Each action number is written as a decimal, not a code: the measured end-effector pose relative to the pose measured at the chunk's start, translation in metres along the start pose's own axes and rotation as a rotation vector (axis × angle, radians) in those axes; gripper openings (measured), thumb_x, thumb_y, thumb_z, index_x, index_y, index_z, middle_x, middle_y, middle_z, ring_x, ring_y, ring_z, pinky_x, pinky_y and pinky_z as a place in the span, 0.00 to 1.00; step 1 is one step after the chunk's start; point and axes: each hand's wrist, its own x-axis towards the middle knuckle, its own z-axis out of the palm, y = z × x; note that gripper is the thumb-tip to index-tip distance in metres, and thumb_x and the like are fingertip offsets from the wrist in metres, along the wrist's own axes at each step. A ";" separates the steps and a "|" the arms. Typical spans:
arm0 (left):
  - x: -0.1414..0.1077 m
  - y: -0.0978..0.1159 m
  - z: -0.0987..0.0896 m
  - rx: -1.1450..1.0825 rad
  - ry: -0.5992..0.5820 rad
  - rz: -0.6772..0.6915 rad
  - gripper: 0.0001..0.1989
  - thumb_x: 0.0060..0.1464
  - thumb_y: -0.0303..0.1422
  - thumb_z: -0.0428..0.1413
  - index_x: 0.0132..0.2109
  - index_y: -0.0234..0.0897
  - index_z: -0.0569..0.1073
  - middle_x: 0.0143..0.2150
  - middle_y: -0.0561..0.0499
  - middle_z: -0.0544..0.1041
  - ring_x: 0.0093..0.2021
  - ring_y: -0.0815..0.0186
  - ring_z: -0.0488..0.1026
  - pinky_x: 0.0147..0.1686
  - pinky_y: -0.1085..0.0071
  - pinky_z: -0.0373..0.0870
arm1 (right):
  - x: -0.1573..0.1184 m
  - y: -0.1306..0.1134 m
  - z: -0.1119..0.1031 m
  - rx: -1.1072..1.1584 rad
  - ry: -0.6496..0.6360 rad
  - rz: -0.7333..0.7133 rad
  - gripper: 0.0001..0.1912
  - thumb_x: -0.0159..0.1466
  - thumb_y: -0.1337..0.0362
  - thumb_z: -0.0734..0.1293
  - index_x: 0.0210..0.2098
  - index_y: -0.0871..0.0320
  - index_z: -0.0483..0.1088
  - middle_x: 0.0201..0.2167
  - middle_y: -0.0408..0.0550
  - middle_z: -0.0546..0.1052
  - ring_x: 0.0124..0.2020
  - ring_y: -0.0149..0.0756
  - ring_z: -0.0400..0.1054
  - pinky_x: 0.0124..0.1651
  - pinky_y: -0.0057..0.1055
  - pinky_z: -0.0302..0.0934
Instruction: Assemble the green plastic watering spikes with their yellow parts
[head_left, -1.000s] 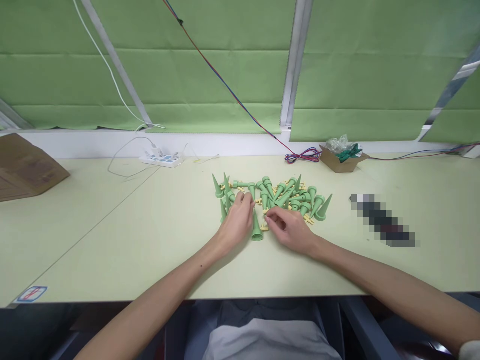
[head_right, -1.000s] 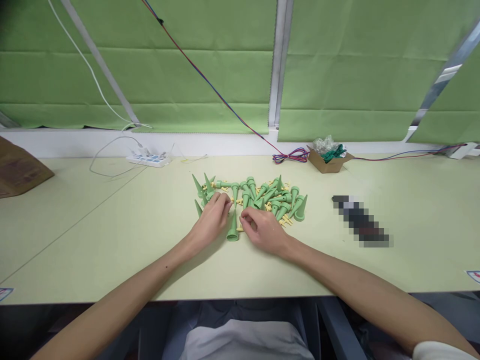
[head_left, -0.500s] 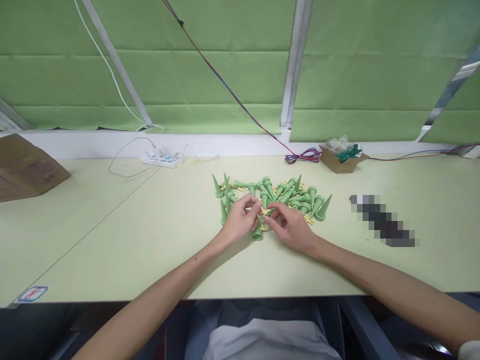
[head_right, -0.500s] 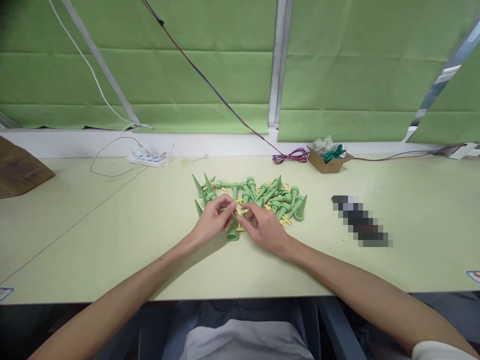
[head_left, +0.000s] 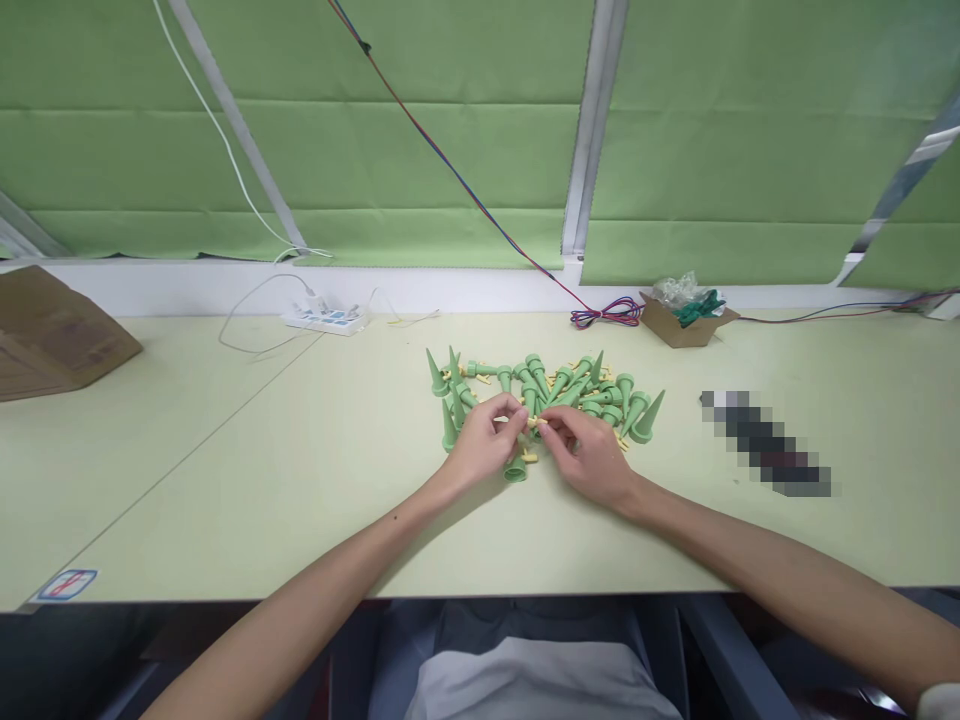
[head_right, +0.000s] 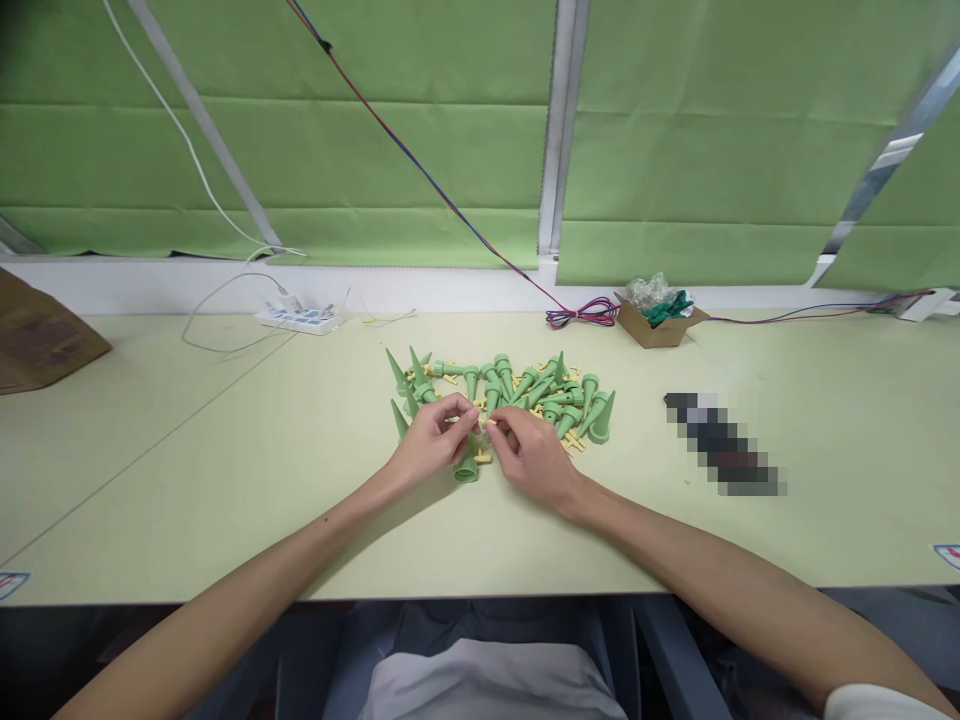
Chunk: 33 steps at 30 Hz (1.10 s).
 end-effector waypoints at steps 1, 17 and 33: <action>0.000 0.000 0.000 0.025 0.017 0.002 0.17 0.60 0.46 0.51 0.33 0.37 0.66 0.26 0.55 0.68 0.18 0.76 0.59 0.17 0.77 0.55 | 0.000 0.000 0.000 -0.005 0.015 0.002 0.07 0.69 0.63 0.61 0.39 0.58 0.69 0.30 0.49 0.76 0.26 0.33 0.68 0.29 0.30 0.63; -0.006 -0.003 -0.001 0.668 -0.028 0.048 0.14 0.60 0.41 0.51 0.30 0.39 0.70 0.19 0.55 0.67 0.22 0.66 0.63 0.24 0.71 0.52 | 0.000 -0.005 -0.001 -0.022 0.092 -0.002 0.06 0.68 0.63 0.61 0.38 0.57 0.69 0.26 0.46 0.74 0.23 0.31 0.66 0.26 0.30 0.61; -0.008 -0.007 -0.002 0.731 -0.064 0.062 0.09 0.59 0.33 0.49 0.33 0.39 0.72 0.25 0.52 0.73 0.26 0.65 0.67 0.26 0.71 0.54 | 0.000 -0.004 -0.002 -0.024 0.072 -0.015 0.05 0.67 0.66 0.62 0.37 0.58 0.69 0.26 0.45 0.74 0.23 0.30 0.64 0.28 0.28 0.61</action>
